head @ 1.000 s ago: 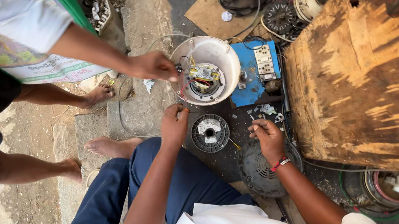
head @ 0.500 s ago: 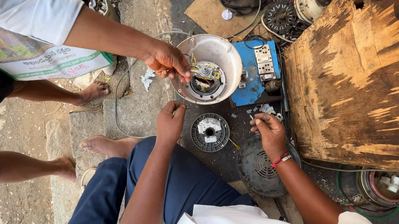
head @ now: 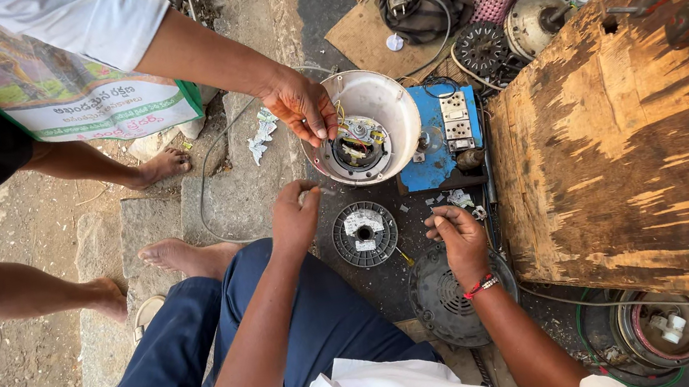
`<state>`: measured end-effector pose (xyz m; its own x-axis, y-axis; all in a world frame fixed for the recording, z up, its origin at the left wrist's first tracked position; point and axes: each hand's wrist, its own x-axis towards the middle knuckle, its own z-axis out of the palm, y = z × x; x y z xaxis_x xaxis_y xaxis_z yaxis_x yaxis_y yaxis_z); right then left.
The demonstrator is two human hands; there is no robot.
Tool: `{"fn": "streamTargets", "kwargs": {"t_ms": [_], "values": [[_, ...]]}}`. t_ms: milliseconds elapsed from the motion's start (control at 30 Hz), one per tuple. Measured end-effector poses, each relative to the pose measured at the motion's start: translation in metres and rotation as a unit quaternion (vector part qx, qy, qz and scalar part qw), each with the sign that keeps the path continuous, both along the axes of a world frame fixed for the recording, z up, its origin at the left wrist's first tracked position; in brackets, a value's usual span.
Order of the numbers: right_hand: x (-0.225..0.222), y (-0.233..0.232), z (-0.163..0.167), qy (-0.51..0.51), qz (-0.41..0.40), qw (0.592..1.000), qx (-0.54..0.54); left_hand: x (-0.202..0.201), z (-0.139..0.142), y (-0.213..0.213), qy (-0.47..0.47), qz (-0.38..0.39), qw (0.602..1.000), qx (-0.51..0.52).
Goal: The person sits on the ground repairing an electric mixer/fan motor. They disassemble the housing, remove the fan cover and blade, handle the motor windings and wiring inside the dome-shaped body, connect the motor to a blue power supply unit to test it, and finally pick up the power cord with plug.
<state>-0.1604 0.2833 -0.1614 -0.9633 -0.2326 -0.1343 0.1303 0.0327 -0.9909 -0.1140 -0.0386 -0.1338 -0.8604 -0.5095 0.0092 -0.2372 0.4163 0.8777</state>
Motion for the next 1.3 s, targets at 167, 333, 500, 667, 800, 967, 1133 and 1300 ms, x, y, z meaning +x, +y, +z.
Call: {"fn": "streamTargets", "kwargs": {"t_ms": [167, 333, 500, 667, 800, 967, 1133, 1300], "values": [[0.001, -0.021, 0.027, 0.029, 0.036, 0.999, -0.028, 0.07, 0.02, -0.009, 0.014, 0.093, 0.994, 0.059], [-0.002, -0.059, 0.067, 0.047, 0.114, 0.991, -0.046, 0.191, 0.058, -0.032, -0.001, 0.238, 0.957, 0.164], [-0.011, -0.11, 0.094, 0.056, 0.15, 0.987, -0.004, 0.315, 0.079, -0.043, 0.077, 0.371, 0.901, 0.211], [-0.008, -0.138, 0.099, 0.02, 0.166, 0.985, -0.046, 0.421, 0.073, -0.056, 0.173, 0.444, 0.868, 0.142], [0.017, -0.117, 0.082, 0.025, 0.144, 0.986, -0.085, 0.482, 0.057, -0.08, 0.188, 0.485, 0.845, 0.126], [0.068, -0.048, 0.048, 0.055, 0.131, 0.989, -0.029, 0.515, 0.048, -0.12, 0.168, 0.526, 0.829, 0.085], [0.098, 0.016, 0.048, 0.078, 0.104, 0.991, 0.02, 0.531, 0.058, -0.113, 0.177, 0.539, 0.821, 0.066], [0.066, 0.061, 0.11, 0.26, -0.087, 0.939, -0.207, 0.544, 0.073, -0.063, 0.206, 0.53, 0.82, 0.063]]}}
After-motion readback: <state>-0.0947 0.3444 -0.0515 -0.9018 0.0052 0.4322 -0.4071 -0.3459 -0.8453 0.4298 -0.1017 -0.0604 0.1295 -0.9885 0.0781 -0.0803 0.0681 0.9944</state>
